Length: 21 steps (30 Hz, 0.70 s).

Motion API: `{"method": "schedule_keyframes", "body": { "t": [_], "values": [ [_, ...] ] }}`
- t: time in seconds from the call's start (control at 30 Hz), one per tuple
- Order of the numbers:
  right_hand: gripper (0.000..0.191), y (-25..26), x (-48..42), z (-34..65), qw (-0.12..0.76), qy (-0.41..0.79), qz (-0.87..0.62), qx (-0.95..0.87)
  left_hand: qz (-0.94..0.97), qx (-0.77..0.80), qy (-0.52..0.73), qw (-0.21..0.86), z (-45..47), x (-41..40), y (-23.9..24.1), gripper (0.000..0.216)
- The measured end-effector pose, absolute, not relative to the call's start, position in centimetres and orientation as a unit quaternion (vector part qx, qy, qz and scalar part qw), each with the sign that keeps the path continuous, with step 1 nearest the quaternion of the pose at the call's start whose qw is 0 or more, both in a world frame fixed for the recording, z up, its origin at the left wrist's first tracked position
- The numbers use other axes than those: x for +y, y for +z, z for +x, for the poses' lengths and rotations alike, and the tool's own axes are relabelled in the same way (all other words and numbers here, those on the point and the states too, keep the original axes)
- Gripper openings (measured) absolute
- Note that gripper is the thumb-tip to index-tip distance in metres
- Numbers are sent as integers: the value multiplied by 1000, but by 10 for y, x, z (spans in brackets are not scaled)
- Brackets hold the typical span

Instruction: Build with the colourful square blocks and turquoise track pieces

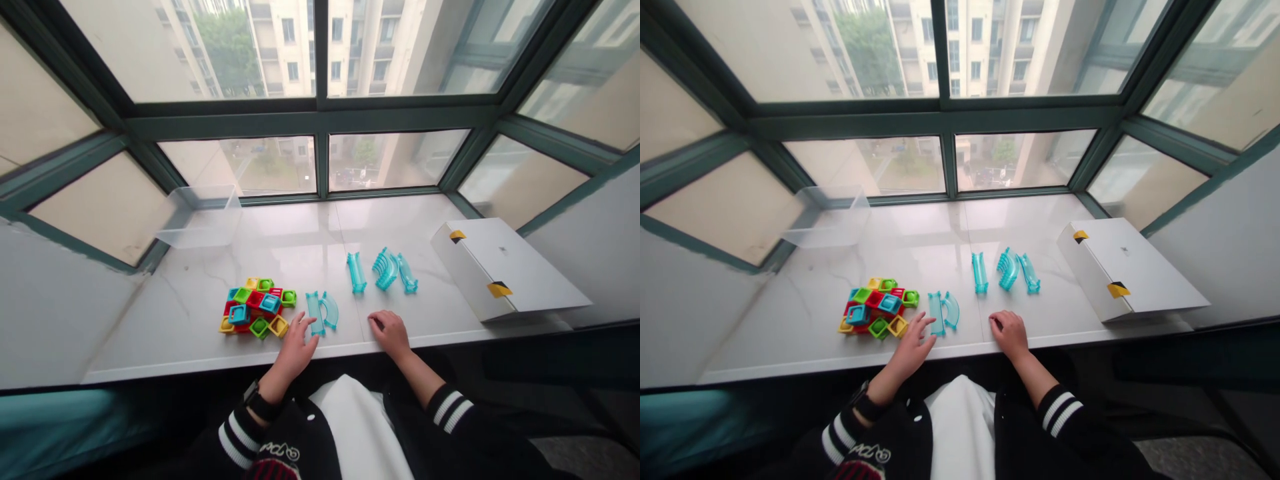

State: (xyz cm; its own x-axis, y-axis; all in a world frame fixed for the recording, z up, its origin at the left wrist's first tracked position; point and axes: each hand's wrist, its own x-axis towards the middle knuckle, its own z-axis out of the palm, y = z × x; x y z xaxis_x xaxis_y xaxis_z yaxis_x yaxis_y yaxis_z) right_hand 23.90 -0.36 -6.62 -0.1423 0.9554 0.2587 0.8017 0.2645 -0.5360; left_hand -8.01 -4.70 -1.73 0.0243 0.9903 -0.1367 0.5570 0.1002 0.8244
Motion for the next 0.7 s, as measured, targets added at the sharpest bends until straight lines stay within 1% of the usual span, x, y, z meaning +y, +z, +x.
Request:
{"method": "schedule_keyframes", "body": {
  "t": [0.4,0.47,0.53,0.63,0.7],
  "values": [
    [18,-64,-4,238,267,132,-583,-756,628,636,271,357,-66,-33,-43,54],
    [24,-61,-5,231,275,153,-565,-763,640,631,261,351,-64,-33,-43,56],
    [35,-57,-7,220,280,180,-532,-779,646,631,255,346,-63,-33,-43,56],
    [49,-52,-10,199,260,194,-491,-809,647,630,257,344,-62,-33,-43,56],
    [51,-50,-11,186,243,188,-481,-821,648,628,260,345,-63,-34,-43,58]
  ]
}}
